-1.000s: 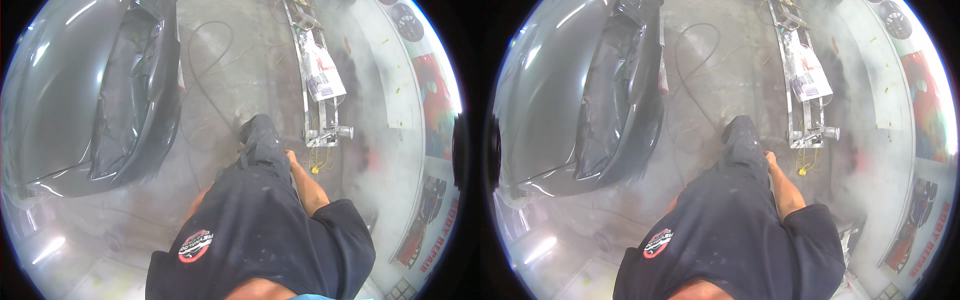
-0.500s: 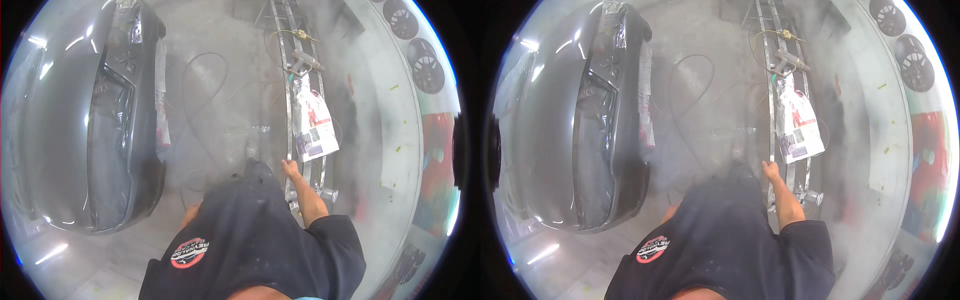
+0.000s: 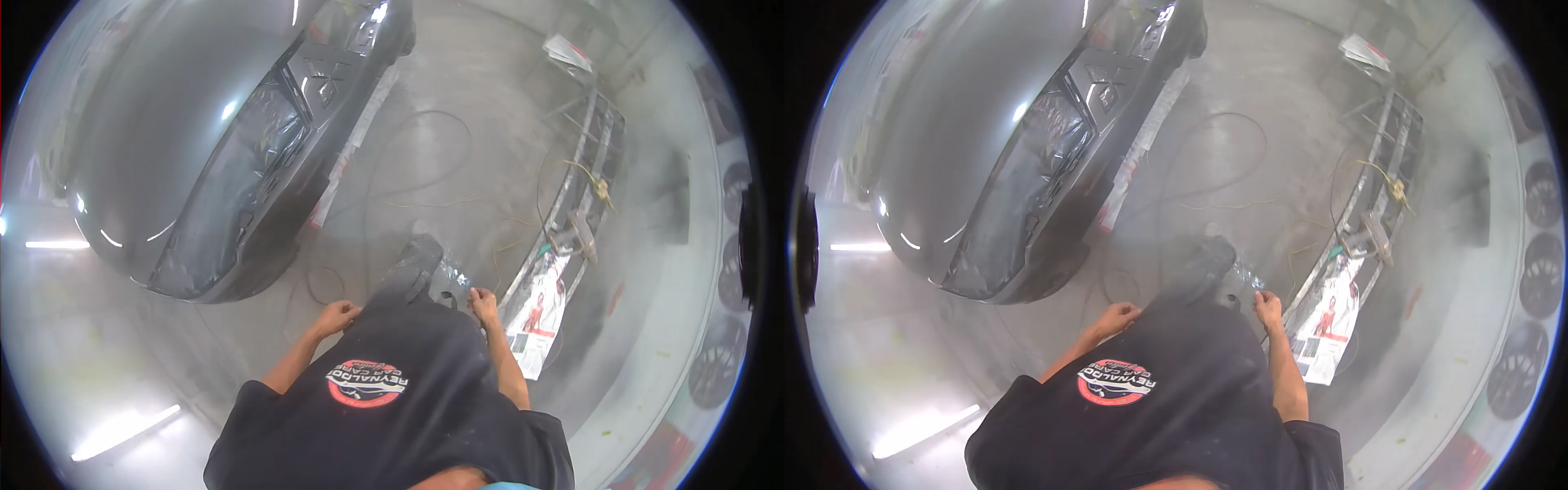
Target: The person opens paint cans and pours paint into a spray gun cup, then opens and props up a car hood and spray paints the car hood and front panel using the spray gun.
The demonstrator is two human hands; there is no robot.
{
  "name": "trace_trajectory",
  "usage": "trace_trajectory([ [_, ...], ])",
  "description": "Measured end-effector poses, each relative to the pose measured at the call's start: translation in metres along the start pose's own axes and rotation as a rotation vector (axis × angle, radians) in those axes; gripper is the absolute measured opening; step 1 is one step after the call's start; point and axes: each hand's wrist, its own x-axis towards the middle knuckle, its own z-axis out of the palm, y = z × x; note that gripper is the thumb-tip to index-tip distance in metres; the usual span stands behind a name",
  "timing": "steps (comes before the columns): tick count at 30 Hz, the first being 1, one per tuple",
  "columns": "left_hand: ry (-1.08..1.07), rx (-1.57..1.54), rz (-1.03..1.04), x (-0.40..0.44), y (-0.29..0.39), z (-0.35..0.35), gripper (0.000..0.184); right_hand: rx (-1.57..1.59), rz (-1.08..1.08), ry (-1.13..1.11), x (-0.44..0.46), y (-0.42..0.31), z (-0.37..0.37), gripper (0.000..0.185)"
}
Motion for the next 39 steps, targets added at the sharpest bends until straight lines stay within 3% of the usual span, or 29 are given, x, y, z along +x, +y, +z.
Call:
trace_trajectory([
  [3,-0.052,0.024,-0.031,0.063,-0.009,0.012,0.064,-0.154,-0.042,-0.047,0.037,-0.04,-0.008,0.045],
  [7,-0.155,-0.419,-0.075,0.116,0.034,0.037,0.085,-0.363,-0.163,-0.027,0.099,-0.058,-0.041,0.051],
  [10,-0.195,-0.341,0.305,0.154,0.055,0.029,0.086,-0.388,-0.05,-0.089,0.152,-0.052,-0.087,0.052],
  [15,-0.27,-0.383,-0.095,0.107,0.209,-0.017,0.082,-0.542,-0.001,0.119,0.195,-0.117,-0.13,0.056],
  [17,-0.317,-0.379,-0.15,0.113,0.235,-0.023,0.086,-0.57,-0.014,0.151,0.228,-0.132,-0.134,0.06],
  [20,-0.437,-0.477,-0.156,0.15,0.22,-0.02,0.096,-0.63,-0.073,0.141,0.29,-0.159,-0.142,0.058],
  [22,-0.499,-0.552,-0.252,0.21,0.186,0.0,0.094,-0.697,-0.103,0.114,0.337,-0.182,-0.148,0.055],
  [25,-0.356,-0.576,-0.236,0.206,0.243,0.004,0.093,-0.413,0.078,0.129,0.436,-0.215,-0.159,0.05],
  [28,-0.224,-0.773,-0.131,0.284,0.217,0.045,0.092,-0.421,0.147,-0.109,0.461,-0.346,-0.159,0.049],
  [31,-0.122,-0.999,-0.143,0.252,0.276,0.034,0.098,-0.487,0.066,-0.309,0.543,-0.419,-0.149,0.049],
  [34,0.162,-1.087,-0.26,0.302,0.294,0.073,0.094,-0.562,-0.011,-0.409,0.608,-0.484,-0.132,0.05],
  [37,0.435,-1.168,-0.218,0.337,0.345,0.129,0.094,-0.615,-0.143,-0.555,0.663,-0.531,-0.142,0.05],
  [39,0.6,-1.203,-0.195,0.355,0.395,0.157,0.094,-0.596,-0.09,-0.604,0.674,-0.558,-0.164,0.05],
])
